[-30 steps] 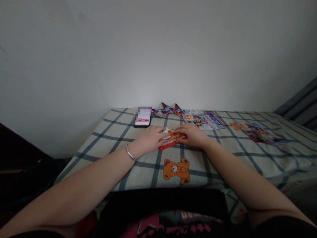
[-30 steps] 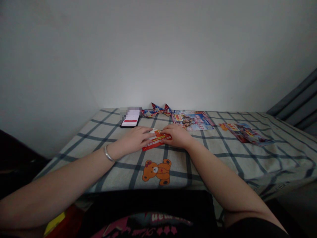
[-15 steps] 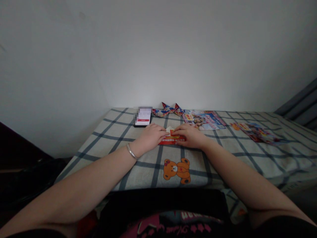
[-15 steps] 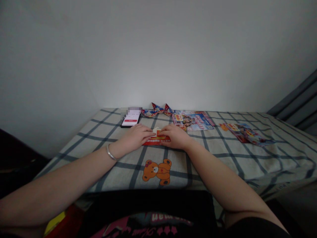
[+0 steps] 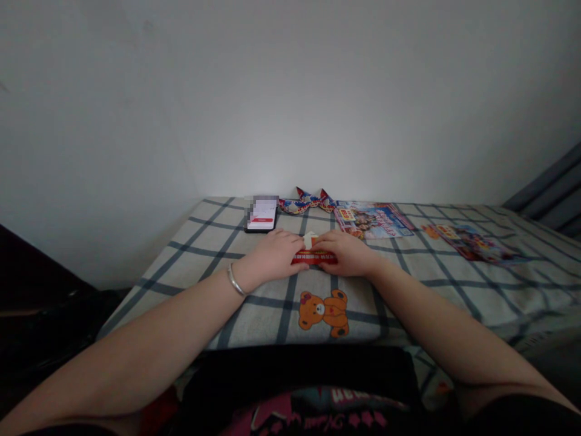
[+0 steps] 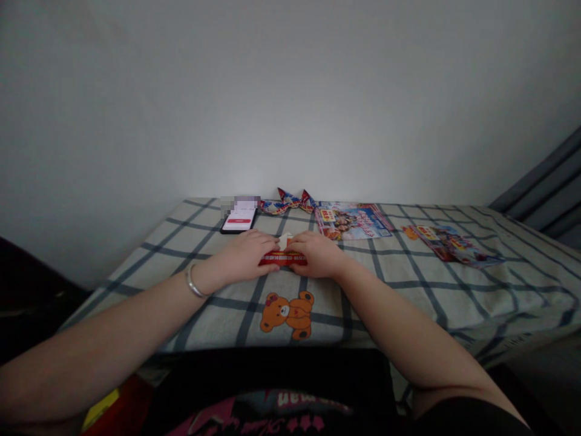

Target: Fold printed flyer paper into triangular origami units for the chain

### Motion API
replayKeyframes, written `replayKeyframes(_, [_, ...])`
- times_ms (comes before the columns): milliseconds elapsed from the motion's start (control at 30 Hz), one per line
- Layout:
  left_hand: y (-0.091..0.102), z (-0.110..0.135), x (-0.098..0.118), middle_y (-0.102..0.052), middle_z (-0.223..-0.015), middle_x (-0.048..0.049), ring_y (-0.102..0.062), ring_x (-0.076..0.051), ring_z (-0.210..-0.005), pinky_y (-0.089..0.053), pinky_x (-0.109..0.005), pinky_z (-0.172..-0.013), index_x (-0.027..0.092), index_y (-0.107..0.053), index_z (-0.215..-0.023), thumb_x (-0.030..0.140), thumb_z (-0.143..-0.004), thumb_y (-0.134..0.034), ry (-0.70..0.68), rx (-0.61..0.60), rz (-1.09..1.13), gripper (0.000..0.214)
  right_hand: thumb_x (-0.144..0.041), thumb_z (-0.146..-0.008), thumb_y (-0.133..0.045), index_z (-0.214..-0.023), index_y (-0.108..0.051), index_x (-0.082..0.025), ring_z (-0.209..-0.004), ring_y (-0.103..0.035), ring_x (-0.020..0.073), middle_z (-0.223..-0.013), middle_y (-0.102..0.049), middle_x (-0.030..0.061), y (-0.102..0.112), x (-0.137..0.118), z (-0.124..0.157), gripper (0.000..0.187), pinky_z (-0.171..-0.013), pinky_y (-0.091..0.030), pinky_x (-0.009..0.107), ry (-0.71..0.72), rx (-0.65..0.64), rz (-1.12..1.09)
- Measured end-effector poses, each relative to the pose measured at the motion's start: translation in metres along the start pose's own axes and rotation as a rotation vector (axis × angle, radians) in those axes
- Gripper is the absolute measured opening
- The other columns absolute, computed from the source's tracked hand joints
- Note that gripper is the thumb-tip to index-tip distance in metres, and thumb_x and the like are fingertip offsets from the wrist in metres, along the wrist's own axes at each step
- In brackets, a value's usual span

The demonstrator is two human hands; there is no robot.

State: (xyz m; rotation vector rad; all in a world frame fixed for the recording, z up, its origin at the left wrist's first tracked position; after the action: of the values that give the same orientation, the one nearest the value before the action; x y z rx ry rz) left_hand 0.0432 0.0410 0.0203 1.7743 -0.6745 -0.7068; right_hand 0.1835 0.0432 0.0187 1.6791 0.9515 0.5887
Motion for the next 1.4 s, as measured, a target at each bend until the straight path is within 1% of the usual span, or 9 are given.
replayKeyframes(200, [0.0,0.0,-0.001,-0.067,-0.102,-0.0081,-0.06,-0.023,-0.098,-0.043,-0.037,-0.089,0.017,-0.067,-0.101,0.044,-0.088,-0.06,0.022,0.005,-0.015,0.031,-0.023,-0.077,-0.064,-0.112,-0.069,-0.02,-0.109,-0.06,0.0255,-0.116,-0.068,0.01,-0.001,-0.001,-0.002,0.036,-0.097,-0.047,0.04,-0.045,-0.004,0.014])
replayKeyframes(300, [-0.002,0.001,-0.002,-0.066,-0.108,-0.0086,-0.059,-0.024,-0.103,-0.043,-0.037,-0.092,0.017,-0.066,-0.105,0.044,-0.088,-0.06,0.043,-0.005,0.014,0.032,-0.023,-0.077,-0.063,-0.112,-0.069,-0.019,-0.108,-0.06,0.0259,-0.116,-0.067,0.0103,-0.002,-0.001,-0.001,0.036,-0.097,-0.047,0.04,-0.054,-0.007,0.018])
replayKeyframes(500, [-0.007,0.001,-0.003,-0.063,-0.118,-0.0112,-0.057,-0.024,-0.111,-0.044,-0.036,-0.094,0.015,-0.06,-0.113,0.045,-0.089,-0.058,0.031,-0.02,0.078,0.038,-0.022,-0.072,-0.069,-0.114,-0.067,-0.019,-0.118,-0.055,0.0271,-0.126,-0.062,0.0123,-0.005,0.009,0.002,0.042,-0.105,-0.041,0.045,-0.067,0.033,-0.101])
replayKeyframes(667, [-0.009,-0.001,-0.005,-0.063,-0.117,-0.0111,-0.058,-0.024,-0.108,-0.045,-0.036,-0.094,0.015,-0.059,-0.112,0.046,-0.09,-0.058,0.004,-0.014,0.068,0.039,-0.017,-0.07,-0.067,-0.117,-0.066,-0.018,-0.121,-0.055,0.0278,-0.129,-0.061,0.0138,-0.006,0.015,0.002,0.047,-0.106,-0.04,0.047,-0.1,-0.003,-0.172])
replayKeyframes(867, [-0.008,-0.002,-0.004,-0.064,-0.114,-0.0113,-0.059,-0.023,-0.106,-0.046,-0.036,-0.093,0.015,-0.06,-0.109,0.037,-0.09,-0.058,0.006,-0.022,0.076,0.029,-0.012,-0.068,-0.063,-0.118,-0.065,-0.018,-0.117,-0.058,0.0266,-0.123,-0.066,0.0111,-0.006,0.01,0.0,0.05,-0.105,-0.04,0.046,-0.066,-0.011,-0.169])
replayKeyframes(933, [-0.008,-0.002,-0.003,-0.064,-0.113,-0.0113,-0.059,-0.024,-0.105,-0.046,-0.037,-0.092,0.015,-0.061,-0.109,0.04,-0.09,-0.058,0.004,-0.018,0.072,0.031,-0.012,-0.068,-0.062,-0.117,-0.065,-0.019,-0.116,-0.058,0.0261,-0.122,-0.066,0.0104,-0.007,0.01,-0.001,0.049,-0.104,-0.04,0.045,-0.077,-0.001,-0.166])
replayKeyframes(1100, [-0.008,-0.001,-0.003,-0.065,-0.111,-0.01,-0.06,-0.025,-0.103,-0.046,-0.037,-0.09,0.017,-0.061,-0.109,0.055,-0.087,-0.059,0.024,0.032,0.025,0.044,-0.014,-0.067,-0.064,-0.117,-0.064,-0.018,-0.113,-0.059,0.0267,-0.12,-0.067,0.0105,-0.007,0.007,-0.002,0.05,-0.103,-0.041,0.042,-0.098,-0.004,-0.119])
replayKeyframes(1233, [-0.006,-0.002,0.0,-0.066,-0.105,-0.0088,-0.06,-0.025,-0.102,-0.045,-0.037,-0.091,0.017,-0.064,-0.105,0.053,-0.088,-0.059,0.024,0.057,-0.008,0.041,-0.016,-0.069,-0.063,-0.122,-0.061,-0.015,-0.11,-0.06,0.0272,-0.12,-0.066,0.0126,-0.005,0.002,-0.002,0.053,-0.1,-0.044,0.04,-0.125,-0.026,-0.044])
replayKeyframes(1400, [-0.003,-0.003,0.005,-0.067,-0.101,-0.01,-0.06,-0.025,-0.098,-0.045,-0.038,-0.087,0.014,-0.066,-0.101,0.055,-0.087,-0.06,-0.004,0.038,-0.06,0.044,-0.018,-0.071,-0.063,-0.121,-0.06,-0.013,-0.105,-0.062,0.0264,-0.113,-0.068,0.0137,-0.003,0.004,0.0,0.051,-0.093,-0.047,0.037,-0.19,-0.031,-0.014])
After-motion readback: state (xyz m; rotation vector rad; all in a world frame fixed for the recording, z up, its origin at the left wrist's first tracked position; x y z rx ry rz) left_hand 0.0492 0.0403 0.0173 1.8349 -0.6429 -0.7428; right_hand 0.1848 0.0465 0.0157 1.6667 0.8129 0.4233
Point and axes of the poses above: each hand's wrist, its own z-axis away from the middle knuckle, its own y-axis out of the back of the hand, x = y × z, the point moved 6 cm from there along -z, towards the middle knuckle
